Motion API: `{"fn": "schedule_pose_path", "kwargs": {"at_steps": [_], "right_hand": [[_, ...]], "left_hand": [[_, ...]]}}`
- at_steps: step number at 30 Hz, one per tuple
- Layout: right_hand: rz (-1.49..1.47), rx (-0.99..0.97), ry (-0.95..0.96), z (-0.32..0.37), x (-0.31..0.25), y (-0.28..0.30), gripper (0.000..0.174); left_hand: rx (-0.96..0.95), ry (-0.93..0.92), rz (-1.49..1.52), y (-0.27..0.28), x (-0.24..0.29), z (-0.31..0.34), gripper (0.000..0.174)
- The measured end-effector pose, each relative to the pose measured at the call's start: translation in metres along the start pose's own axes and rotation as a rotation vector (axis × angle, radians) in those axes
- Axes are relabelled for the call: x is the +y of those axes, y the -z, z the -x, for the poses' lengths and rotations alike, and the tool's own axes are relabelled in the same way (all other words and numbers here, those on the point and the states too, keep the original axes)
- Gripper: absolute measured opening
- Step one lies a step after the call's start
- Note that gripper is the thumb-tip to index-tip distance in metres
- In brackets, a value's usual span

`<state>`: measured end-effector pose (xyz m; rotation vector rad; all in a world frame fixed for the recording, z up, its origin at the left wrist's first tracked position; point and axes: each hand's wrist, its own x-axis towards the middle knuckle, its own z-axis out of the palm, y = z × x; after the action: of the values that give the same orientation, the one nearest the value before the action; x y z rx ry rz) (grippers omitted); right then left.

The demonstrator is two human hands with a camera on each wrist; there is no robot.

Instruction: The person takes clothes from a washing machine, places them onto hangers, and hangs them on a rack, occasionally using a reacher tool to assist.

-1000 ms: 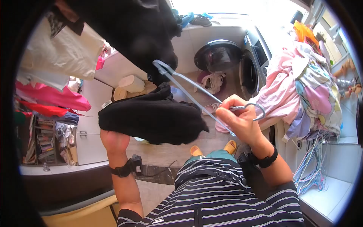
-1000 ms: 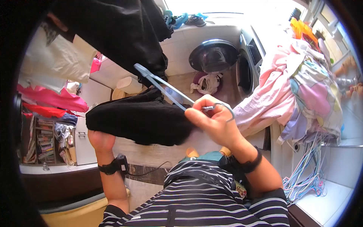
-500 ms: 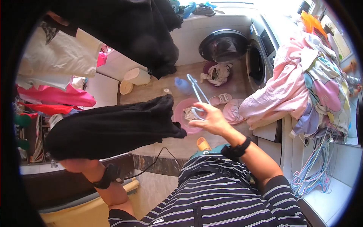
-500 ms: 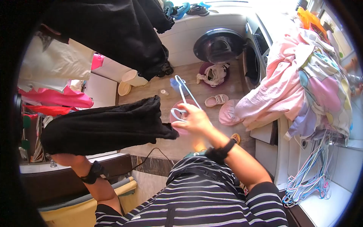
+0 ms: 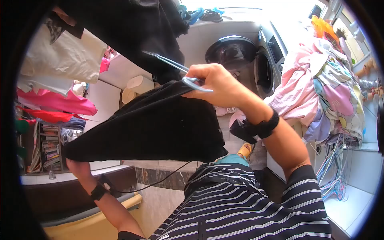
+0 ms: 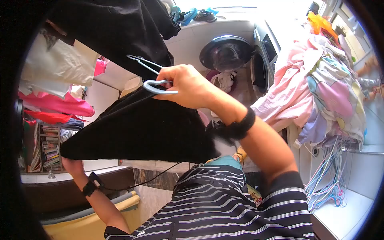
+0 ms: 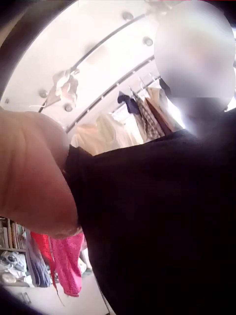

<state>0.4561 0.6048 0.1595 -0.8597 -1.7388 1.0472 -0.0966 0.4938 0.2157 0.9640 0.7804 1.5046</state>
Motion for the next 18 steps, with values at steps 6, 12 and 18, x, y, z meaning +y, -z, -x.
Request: {"fn": "schedule_pose_path", "kwargs": {"at_steps": [6, 12, 18], "right_hand": [[-0.095, -0.089, -0.042, -0.012, -0.082, 0.011, 0.018], [-0.194, -0.083, -0.17, -0.018, -0.132, -0.003, 0.022], [-0.221, -0.027, -0.168, -0.033, -0.163, -0.017, 0.023]], "left_hand": [[0.233, 0.13, -0.037, 0.027, -0.075, -0.031, 0.035], [0.481, -0.024, -0.794, -0.054, -0.177, -0.032, 0.03], [-0.279, 0.281, -0.944, -0.16, -0.282, 0.041, 0.019]]}}
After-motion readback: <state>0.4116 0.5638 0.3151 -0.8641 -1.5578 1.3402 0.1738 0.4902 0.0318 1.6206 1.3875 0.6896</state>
